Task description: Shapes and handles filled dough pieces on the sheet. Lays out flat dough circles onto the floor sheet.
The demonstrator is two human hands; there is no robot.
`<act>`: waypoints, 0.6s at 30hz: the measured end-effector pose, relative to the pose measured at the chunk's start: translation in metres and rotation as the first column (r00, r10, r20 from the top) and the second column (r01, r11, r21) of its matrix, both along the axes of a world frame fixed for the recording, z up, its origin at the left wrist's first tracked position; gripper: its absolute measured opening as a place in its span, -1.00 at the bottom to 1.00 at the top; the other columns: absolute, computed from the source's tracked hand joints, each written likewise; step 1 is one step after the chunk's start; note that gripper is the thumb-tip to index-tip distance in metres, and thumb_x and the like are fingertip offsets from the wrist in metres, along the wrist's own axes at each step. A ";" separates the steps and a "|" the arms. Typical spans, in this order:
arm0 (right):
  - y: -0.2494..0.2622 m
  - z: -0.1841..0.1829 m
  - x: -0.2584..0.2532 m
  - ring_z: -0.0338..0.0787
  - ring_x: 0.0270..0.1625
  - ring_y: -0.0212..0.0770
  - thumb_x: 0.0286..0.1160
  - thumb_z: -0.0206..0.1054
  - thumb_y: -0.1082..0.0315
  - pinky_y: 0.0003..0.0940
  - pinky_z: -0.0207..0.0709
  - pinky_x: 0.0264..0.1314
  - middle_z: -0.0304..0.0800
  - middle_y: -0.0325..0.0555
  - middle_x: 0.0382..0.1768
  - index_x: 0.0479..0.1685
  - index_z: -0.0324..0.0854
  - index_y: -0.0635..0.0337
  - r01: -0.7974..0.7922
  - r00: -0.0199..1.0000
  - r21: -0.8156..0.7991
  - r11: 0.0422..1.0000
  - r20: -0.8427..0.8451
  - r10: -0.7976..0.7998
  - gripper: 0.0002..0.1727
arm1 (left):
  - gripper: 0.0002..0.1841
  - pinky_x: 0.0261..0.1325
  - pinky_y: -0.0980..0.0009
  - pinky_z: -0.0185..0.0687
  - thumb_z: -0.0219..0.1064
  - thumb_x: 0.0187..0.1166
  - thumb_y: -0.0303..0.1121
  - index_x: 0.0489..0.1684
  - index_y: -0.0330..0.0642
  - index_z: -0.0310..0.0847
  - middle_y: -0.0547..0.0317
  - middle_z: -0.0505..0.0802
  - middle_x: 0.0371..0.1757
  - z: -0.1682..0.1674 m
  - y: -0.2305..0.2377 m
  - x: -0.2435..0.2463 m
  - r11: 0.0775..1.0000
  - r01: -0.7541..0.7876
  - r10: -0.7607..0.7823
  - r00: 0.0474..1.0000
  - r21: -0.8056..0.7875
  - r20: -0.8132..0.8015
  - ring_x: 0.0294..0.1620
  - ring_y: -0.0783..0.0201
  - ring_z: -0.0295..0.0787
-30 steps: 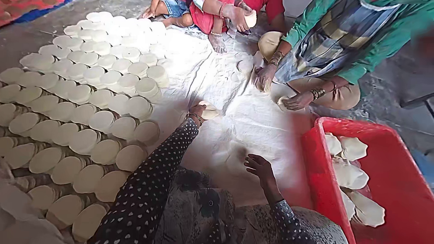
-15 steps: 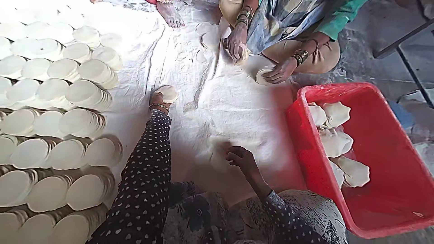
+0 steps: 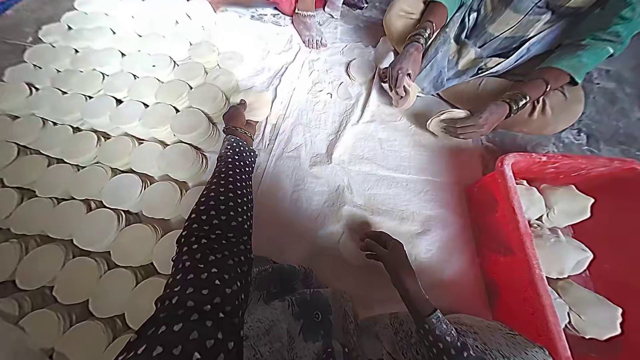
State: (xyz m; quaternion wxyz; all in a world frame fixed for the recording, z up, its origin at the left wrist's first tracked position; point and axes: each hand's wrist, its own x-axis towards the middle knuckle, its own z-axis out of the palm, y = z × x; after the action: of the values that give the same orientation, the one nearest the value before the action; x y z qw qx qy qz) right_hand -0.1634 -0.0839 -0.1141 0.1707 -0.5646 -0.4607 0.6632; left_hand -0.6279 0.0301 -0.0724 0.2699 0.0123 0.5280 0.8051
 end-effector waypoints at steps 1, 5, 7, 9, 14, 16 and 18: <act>0.000 -0.001 -0.001 0.94 -0.12 -0.17 0.66 0.32 0.48 -0.32 0.83 -0.11 0.89 0.04 0.02 0.24 0.64 0.35 0.000 1.000 -0.005 1.000 0.004 0.000 -0.74 | -0.54 0.38 0.01 0.66 0.11 0.77 -0.48 0.63 -0.22 0.22 -0.13 0.53 0.53 -0.005 -0.004 -0.011 0.998 -0.029 0.029 1.000 0.049 -0.001 0.48 0.06 0.57; 0.001 -0.005 0.000 0.94 -0.11 -0.19 0.66 0.33 0.47 -0.33 0.83 -0.09 0.89 0.03 0.02 0.25 0.64 0.33 0.001 0.999 -0.015 1.000 0.034 0.000 -0.73 | -0.55 0.40 0.07 0.64 0.12 0.78 -0.43 0.63 -0.28 0.26 -0.15 0.52 0.54 -0.061 -0.030 -0.024 0.986 -0.084 0.091 0.995 -0.145 0.039 0.47 0.07 0.57; 0.001 -0.007 0.002 0.94 -0.13 -0.20 0.66 0.33 0.46 -0.34 0.82 -0.10 0.90 0.02 0.00 0.24 0.64 0.34 0.001 0.999 -0.019 1.000 0.047 -0.001 -0.74 | -0.54 0.40 0.05 0.64 0.15 0.74 -0.42 0.61 -0.28 0.29 -0.15 0.54 0.54 -0.093 -0.043 -0.022 0.979 -0.086 0.106 0.989 -0.187 0.098 0.46 0.04 0.59; 0.001 -0.007 0.002 0.94 -0.12 -0.19 0.67 0.33 0.45 -0.34 0.83 -0.10 0.91 0.02 -0.01 0.23 0.65 0.33 -0.001 0.999 -0.028 1.000 0.048 0.002 -0.74 | -0.54 0.43 0.10 0.64 0.13 0.80 -0.39 0.63 -0.27 0.24 -0.14 0.54 0.54 -0.107 -0.050 -0.017 0.991 -0.085 0.094 0.991 -0.102 0.094 0.47 0.07 0.59; 0.000 -0.005 0.001 0.94 -0.13 -0.22 0.67 0.31 0.47 -0.37 0.83 -0.10 0.90 0.01 -0.01 0.23 0.64 0.35 -0.022 0.999 -0.010 1.000 0.033 0.022 -0.75 | -0.48 0.50 0.20 0.49 -0.07 0.66 -0.69 0.65 -0.37 0.17 -0.16 0.43 0.64 0.024 -0.053 0.071 0.864 -0.052 0.112 0.990 -0.500 0.090 0.54 0.08 0.49; 0.001 -0.004 0.003 0.94 -0.12 -0.22 0.68 0.30 0.47 -0.37 0.82 -0.10 0.90 0.00 -0.01 0.24 0.63 0.35 -0.015 0.999 -0.008 1.000 0.032 0.015 -0.74 | -0.50 0.58 0.24 0.37 -0.04 0.64 -0.72 0.61 -0.50 0.18 -0.24 0.35 0.69 0.057 -0.063 0.097 0.667 0.082 -0.158 0.987 -0.741 -0.032 0.62 0.09 0.38; 0.001 -0.004 0.004 0.94 -0.13 -0.23 0.67 0.32 0.46 -0.37 0.83 -0.10 0.90 0.00 -0.01 0.23 0.63 0.35 -0.008 1.000 -0.009 1.000 0.030 0.009 -0.74 | -0.56 0.67 0.12 0.24 0.05 0.71 -0.64 0.57 -0.53 0.30 -0.32 0.37 0.71 0.063 -0.071 0.099 0.376 0.092 -0.426 0.901 -0.922 -0.084 0.72 -0.02 0.32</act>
State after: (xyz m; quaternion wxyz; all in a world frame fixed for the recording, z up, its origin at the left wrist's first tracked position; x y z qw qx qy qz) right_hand -0.1596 -0.0827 -0.1182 0.1584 -0.5734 -0.4625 0.6574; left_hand -0.5286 -0.0405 -0.0097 0.2719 0.0750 0.9016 0.3281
